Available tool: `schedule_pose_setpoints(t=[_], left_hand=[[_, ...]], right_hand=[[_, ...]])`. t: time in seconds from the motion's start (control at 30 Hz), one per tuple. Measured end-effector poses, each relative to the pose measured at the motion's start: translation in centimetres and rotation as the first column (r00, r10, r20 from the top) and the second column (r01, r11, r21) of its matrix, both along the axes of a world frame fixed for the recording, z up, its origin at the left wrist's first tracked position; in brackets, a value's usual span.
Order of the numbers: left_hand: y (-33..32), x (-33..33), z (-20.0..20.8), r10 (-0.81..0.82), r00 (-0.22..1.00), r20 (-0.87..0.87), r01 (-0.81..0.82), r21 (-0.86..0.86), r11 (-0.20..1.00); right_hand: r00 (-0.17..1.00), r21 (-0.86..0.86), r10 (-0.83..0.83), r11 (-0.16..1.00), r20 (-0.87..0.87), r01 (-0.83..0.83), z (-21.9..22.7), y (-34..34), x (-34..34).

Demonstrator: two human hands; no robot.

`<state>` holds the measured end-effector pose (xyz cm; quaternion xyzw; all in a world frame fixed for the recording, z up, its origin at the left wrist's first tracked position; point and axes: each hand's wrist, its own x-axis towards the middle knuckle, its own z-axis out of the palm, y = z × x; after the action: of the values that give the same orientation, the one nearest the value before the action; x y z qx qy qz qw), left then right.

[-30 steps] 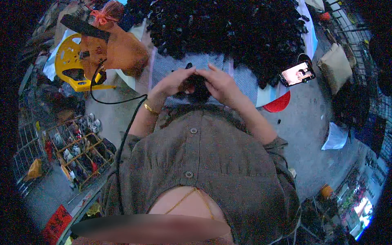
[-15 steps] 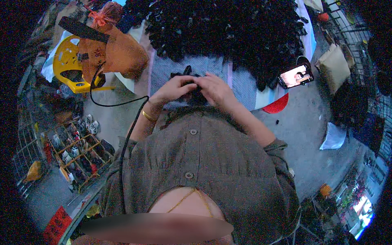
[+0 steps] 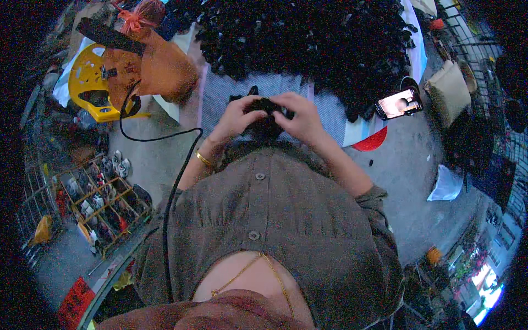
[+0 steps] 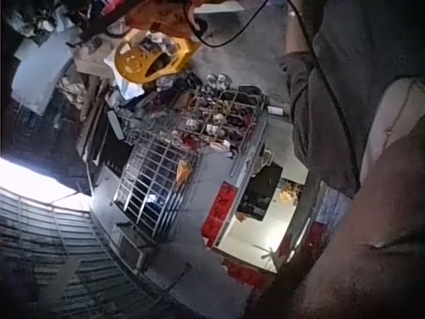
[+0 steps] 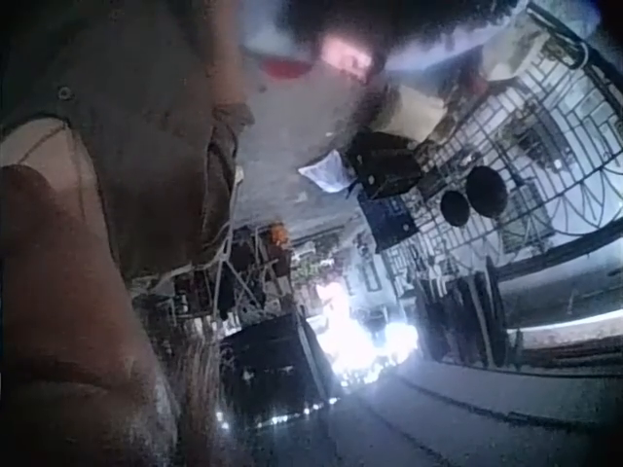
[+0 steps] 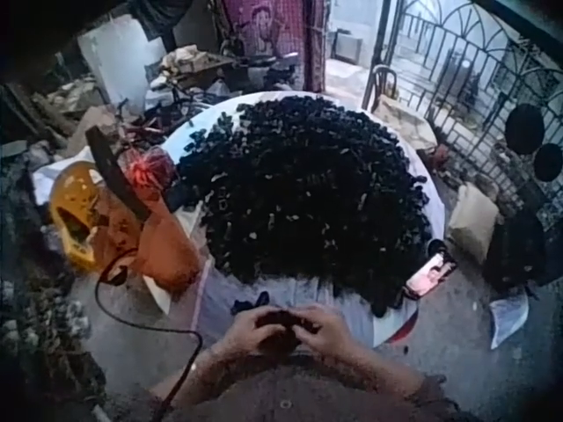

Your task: Assembling small electronic components into plastic frames at a workbench.

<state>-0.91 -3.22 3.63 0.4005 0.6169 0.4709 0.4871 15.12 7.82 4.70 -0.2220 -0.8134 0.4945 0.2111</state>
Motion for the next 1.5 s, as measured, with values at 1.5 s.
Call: schedule_pose_setpoints(t=[1.5], left_hand=[[7.1, -4.7, -7.7, 0.23, 0.367, -0.901, -0.351, 0.095, 0.932]], right_hand=[[0.954, -0.13, -0.291, 0.945, 0.079, 0.299, -5.2, 8.3, -7.5]])
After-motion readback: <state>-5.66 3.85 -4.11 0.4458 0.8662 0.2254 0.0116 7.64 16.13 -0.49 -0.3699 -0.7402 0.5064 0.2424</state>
